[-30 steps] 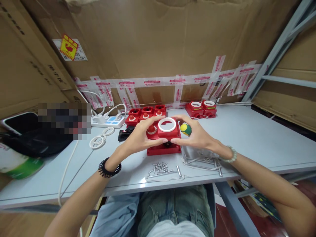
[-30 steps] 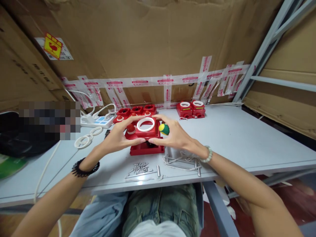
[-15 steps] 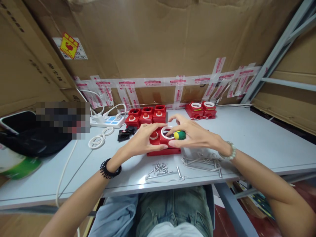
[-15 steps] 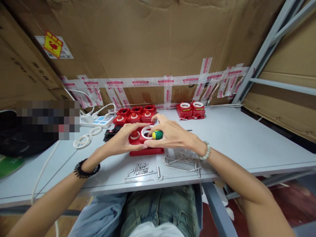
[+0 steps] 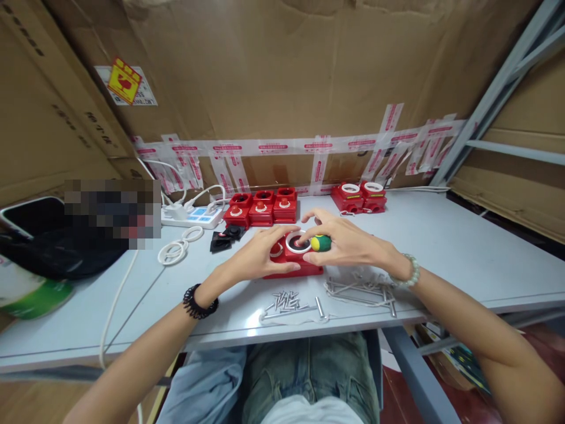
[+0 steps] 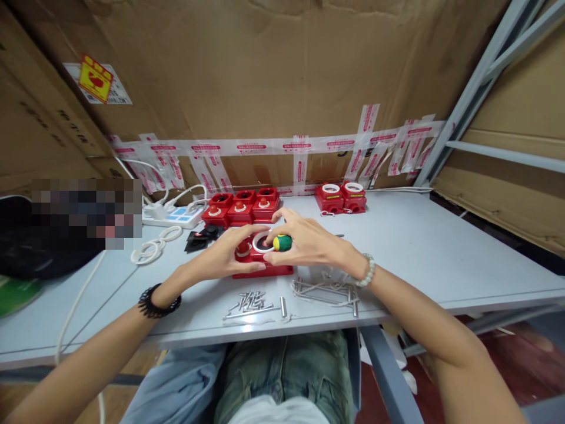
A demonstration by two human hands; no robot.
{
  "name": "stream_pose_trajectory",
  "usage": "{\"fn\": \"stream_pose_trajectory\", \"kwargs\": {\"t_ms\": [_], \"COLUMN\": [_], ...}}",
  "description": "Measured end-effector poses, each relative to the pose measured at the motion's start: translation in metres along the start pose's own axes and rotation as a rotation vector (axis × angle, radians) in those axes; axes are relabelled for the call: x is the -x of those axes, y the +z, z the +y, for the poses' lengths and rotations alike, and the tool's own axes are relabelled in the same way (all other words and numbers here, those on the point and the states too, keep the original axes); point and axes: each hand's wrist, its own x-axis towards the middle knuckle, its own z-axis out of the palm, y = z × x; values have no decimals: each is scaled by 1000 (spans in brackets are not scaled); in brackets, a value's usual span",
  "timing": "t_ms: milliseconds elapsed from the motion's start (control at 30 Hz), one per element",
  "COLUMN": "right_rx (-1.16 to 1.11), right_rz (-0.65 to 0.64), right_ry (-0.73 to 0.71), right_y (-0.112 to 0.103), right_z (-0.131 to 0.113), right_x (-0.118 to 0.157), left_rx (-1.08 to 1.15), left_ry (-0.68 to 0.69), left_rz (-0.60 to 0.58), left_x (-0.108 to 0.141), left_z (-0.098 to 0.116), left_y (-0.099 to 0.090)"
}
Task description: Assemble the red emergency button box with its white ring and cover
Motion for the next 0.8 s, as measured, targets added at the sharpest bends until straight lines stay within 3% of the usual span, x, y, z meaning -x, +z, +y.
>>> {"fn": "stream_pose_trajectory", "kwargs": {"t_ms": [300, 800], "right_rx": [18, 63], "right_rz": [-5, 8], "right_ry": [-27, -76], "right_y": [1, 4], "right_z": [4, 8], "right_x": [0, 1], "left_rx": [-13, -83], "left_ry": [27, -53], "left_rz": [-13, -55], "left_x": [1, 1], "left_z": [-2, 3], "left_y": [-2, -6]}}
